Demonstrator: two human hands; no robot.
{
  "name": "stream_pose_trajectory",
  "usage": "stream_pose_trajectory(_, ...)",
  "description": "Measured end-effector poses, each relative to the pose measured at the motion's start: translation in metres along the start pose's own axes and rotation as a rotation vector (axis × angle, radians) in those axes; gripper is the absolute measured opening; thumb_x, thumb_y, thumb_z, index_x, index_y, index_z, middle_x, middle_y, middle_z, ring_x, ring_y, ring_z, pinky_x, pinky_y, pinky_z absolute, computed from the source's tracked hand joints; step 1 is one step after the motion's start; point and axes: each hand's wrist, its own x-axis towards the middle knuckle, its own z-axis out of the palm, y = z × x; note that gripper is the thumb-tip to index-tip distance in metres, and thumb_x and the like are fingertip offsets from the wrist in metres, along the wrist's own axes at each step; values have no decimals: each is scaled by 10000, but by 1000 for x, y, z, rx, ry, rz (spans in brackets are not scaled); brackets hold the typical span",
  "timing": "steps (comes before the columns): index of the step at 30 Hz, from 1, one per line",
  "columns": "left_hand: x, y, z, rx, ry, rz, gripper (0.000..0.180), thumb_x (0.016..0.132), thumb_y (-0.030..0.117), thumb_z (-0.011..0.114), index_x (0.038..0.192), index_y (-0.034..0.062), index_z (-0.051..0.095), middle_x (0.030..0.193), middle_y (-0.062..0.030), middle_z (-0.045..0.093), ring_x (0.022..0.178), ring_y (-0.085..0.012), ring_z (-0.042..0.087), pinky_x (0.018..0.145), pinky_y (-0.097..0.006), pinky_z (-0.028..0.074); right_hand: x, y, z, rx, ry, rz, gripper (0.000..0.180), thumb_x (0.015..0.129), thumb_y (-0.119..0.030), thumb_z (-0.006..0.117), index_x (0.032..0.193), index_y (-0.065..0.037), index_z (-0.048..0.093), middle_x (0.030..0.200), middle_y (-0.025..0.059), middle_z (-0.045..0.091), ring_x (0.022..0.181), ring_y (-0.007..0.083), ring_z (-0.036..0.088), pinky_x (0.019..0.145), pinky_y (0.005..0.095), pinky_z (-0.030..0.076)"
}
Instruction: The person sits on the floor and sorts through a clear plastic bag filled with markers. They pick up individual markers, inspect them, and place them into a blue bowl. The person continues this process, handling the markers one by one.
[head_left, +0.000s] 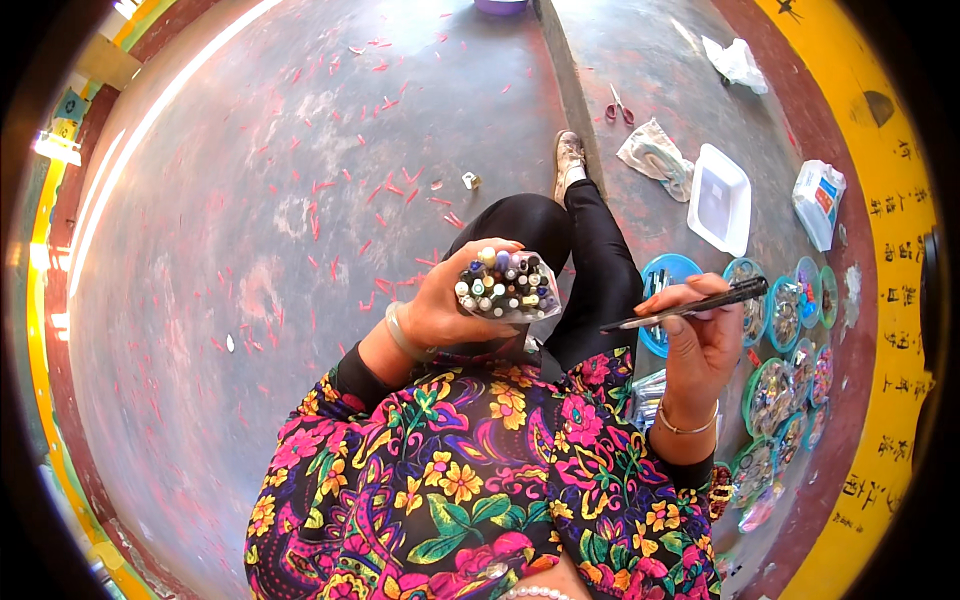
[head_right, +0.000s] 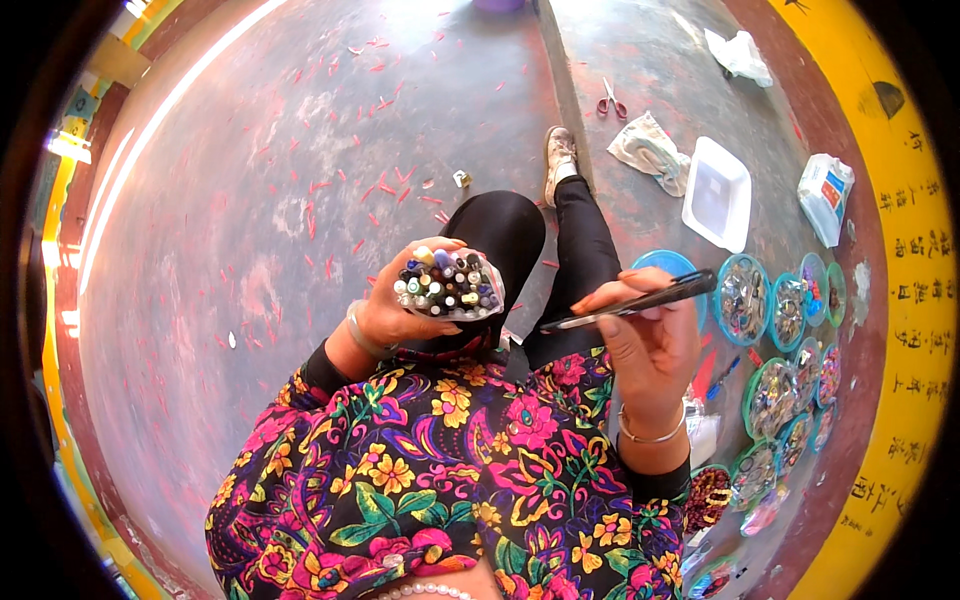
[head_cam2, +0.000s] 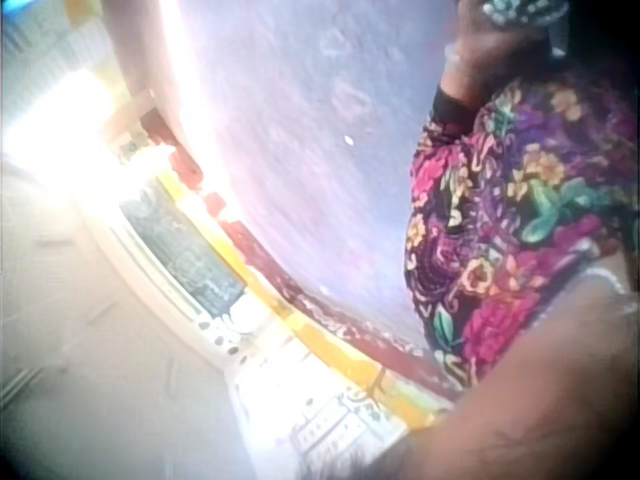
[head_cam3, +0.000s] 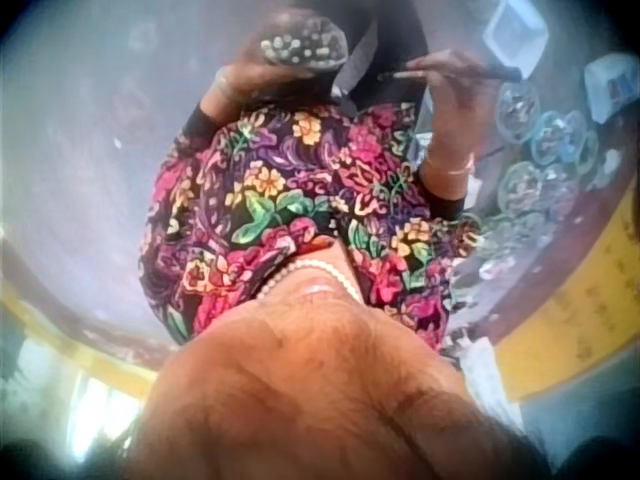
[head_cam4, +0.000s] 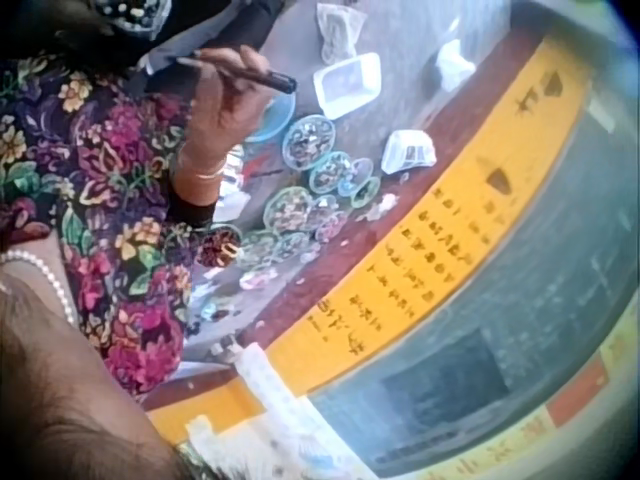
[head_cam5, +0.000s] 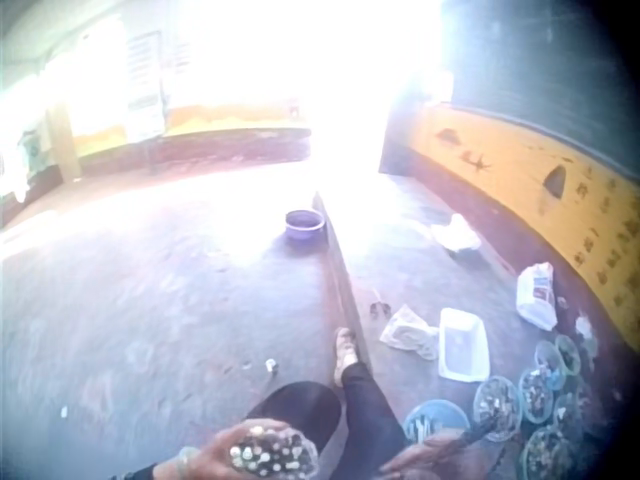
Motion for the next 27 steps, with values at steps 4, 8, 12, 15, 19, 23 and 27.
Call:
stream_pose_trajectory(4, 2, 1, -1, 48, -22, 8, 834, 621, -95, 780, 1341, -17, 368, 1285, -165, 533, 1182, -268, 544, 994, -409, 450, 7, -12, 28, 101, 66, -57, 811, 823, 100, 635, 1442, -90, 146, 981, 208, 617, 868, 250, 655, 776, 366, 555)
stream_pose_trajectory(8, 2, 1, -2, -27, -55, -6, 800, 643, -76, 780, 1333, -17, 378, 1282, -159, 535, 1181, -260, 544, 993, -404, 449, 11, -11, 36, 29, 42, -158, 860, 805, 124, 640, 1451, -122, 128, 968, 238, 613, 863, 286, 664, 789, 414, 564)
stream_pose_trajectory(12, 4, -3, -4, 75, -78, 67, 736, 678, -18, 784, 1312, -19, 409, 1256, -152, 543, 1141, -255, 566, 968, -394, 460, 11, -7, 38, -86, -3, -226, 657, 805, 127, 636, 1330, -23, 271, 956, 251, 624, 858, 301, 674, 770, 400, 570)
stream_pose_trajectory(15, 4, -7, -4, 33, -75, 74, 712, 687, -1, 782, 1301, -20, 423, 1241, -152, 548, 1127, -252, 571, 955, -396, 465, 11, -7, 40, -125, -48, -239, 423, 818, 114, 629, 1179, 85, 411, 955, 256, 632, 865, 310, 678, 762, 377, 570)
stream_pose_trajectory(19, 4, -4, -4, 39, -64, 53, 707, 686, 2, 782, 1295, -20, 426, 1240, -157, 548, 1124, -254, 571, 950, -401, 466, 9, -1, 43, -123, -54, -279, 426, 819, 117, 627, 1188, 61, 421, 968, 257, 634, 876, 313, 678, 743, 356, 568)
stream_pose_trajectory(23, 4, -6, -5, 33, -78, 52, 708, 685, 6, 784, 1296, -20, 426, 1238, -160, 549, 1125, -259, 568, 949, -401, 465, 14, 4, 53, -40, -20, -377, 544, 803, 137, 631, 1260, -14, 378, 988, 251, 635, 876, 309, 678, 694, 335, 564)
stream_pose_trajectory(27, 5, -5, -5, 77, -68, 88, 719, 677, 5, 788, 1298, -19, 425, 1238, -162, 550, 1127, -260, 566, 949, -403, 465, 22, -1, 51, -148, -95, -378, 549, 782, 134, 657, 1242, -17, 397, 972, 243, 644, 818, 299, 684, 658, 324, 559)
